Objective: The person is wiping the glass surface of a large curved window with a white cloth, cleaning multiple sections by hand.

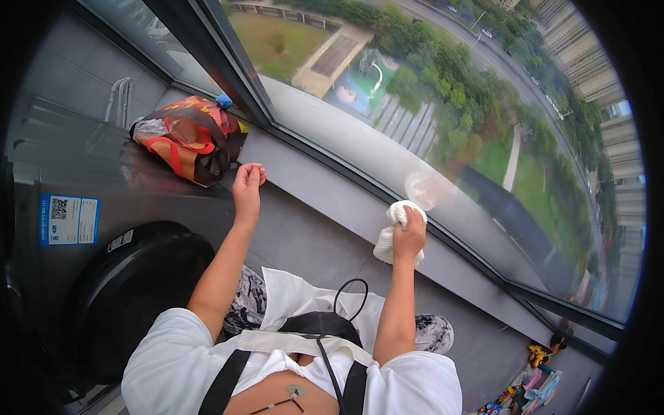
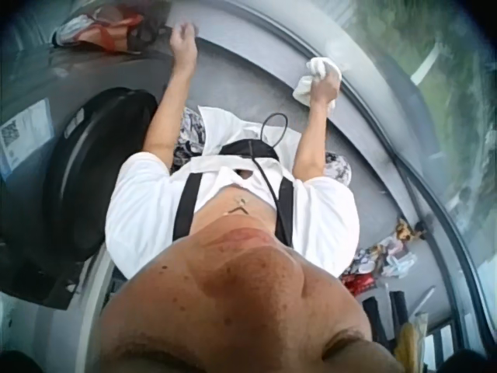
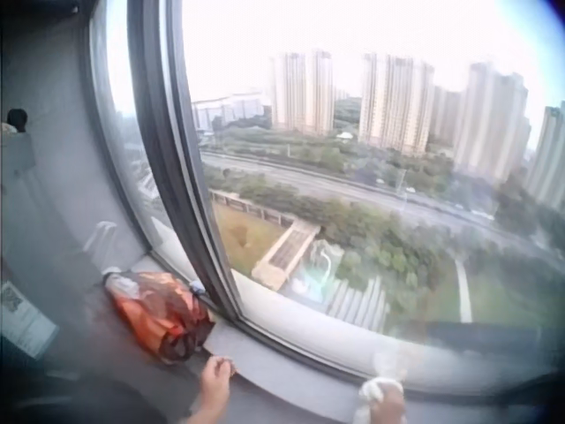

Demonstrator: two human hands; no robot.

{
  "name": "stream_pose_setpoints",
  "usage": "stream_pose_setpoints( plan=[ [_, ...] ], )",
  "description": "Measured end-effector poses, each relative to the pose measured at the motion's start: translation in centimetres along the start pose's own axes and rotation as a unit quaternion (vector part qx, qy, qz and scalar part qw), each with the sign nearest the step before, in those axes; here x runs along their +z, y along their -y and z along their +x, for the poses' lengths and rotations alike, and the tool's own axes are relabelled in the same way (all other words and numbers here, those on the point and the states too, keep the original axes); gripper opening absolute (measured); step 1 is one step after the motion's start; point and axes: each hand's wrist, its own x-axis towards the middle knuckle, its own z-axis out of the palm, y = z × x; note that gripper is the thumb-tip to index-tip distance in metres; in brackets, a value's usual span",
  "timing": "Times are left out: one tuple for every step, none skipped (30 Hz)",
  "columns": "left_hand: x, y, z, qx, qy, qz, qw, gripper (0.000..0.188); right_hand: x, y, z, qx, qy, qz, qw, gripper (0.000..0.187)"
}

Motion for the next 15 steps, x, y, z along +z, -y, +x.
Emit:
stream_pose_setpoints(
  plan=[
    [-0.2,0.2,-0.4,-0.003,-0.010,-0.010,1.000,0.015,0.3,3.0,0.6,-0.054,0.008,0.048,0.997,0.047],
    [-0.4,0.5,-0.7,-0.006,-0.019,-0.020,1.000,0.015,1.3,5.9,0.9,-0.086,0.023,0.093,0.992,0.048],
    [-0.9,0.9,-0.7,-0.018,-0.029,-0.025,0.999,0.015,2.3,9.4,1.5,-0.123,0.058,0.118,0.984,0.050],
    [-0.9,0.6,-0.6,-0.008,-0.029,-0.029,0.999,0.015,4.3,12.0,1.8,-0.156,0.085,0.141,0.974,0.051],
    [-1.0,-0.1,-0.6,0.002,-0.030,-0.033,0.999,0.015,6.1,15.3,2.2,-0.197,0.088,0.169,0.962,0.052],
    [-1.1,-0.5,-0.6,0.012,-0.029,-0.037,0.999,0.015,8.5,17.8,2.5,-0.243,0.086,0.192,0.947,0.051],
    [-1.4,-0.6,-0.5,0.029,-0.026,-0.046,0.998,0.014,10.3,20.4,2.9,-0.288,0.087,0.214,0.930,0.051],
    [-1.4,-0.7,-0.6,0.030,-0.027,-0.055,0.998,0.014,12.6,22.1,3.0,-0.319,0.106,0.203,0.920,0.048],
    [-0.7,-1.1,-0.8,0.034,-0.024,-0.053,0.998,0.014,15.3,22.8,2.9,-0.349,0.111,0.165,0.916,0.042],
    [-0.7,-1.1,-0.8,0.036,-0.023,-0.060,0.997,0.014,17.5,23.3,2.2,-0.371,0.137,0.106,0.913,0.035],
    [-0.7,-1.0,-0.9,0.032,-0.025,-0.057,0.998,0.014,18.5,23.9,1.6,-0.378,0.227,0.011,0.898,0.034],
    [-0.5,-0.9,-0.9,0.029,-0.027,-0.040,0.998,0.014,19.3,24.1,1.1,-0.375,0.312,-0.084,0.869,0.032],
    [-0.4,-0.7,-1.0,0.024,-0.029,-0.025,0.999,0.014,19.6,23.9,0.5,-0.360,0.292,-0.105,0.879,0.031],
    [-0.2,-0.6,-1.0,0.019,-0.027,-0.010,0.999,0.014,19.7,23.3,0.2,-0.351,0.283,-0.089,0.888,0.031],
    [-0.2,0.3,-0.8,0.033,-0.029,0.005,0.999,0.014,19.7,22.4,0.0,-0.339,0.273,-0.073,0.897,0.031]
  ],
)
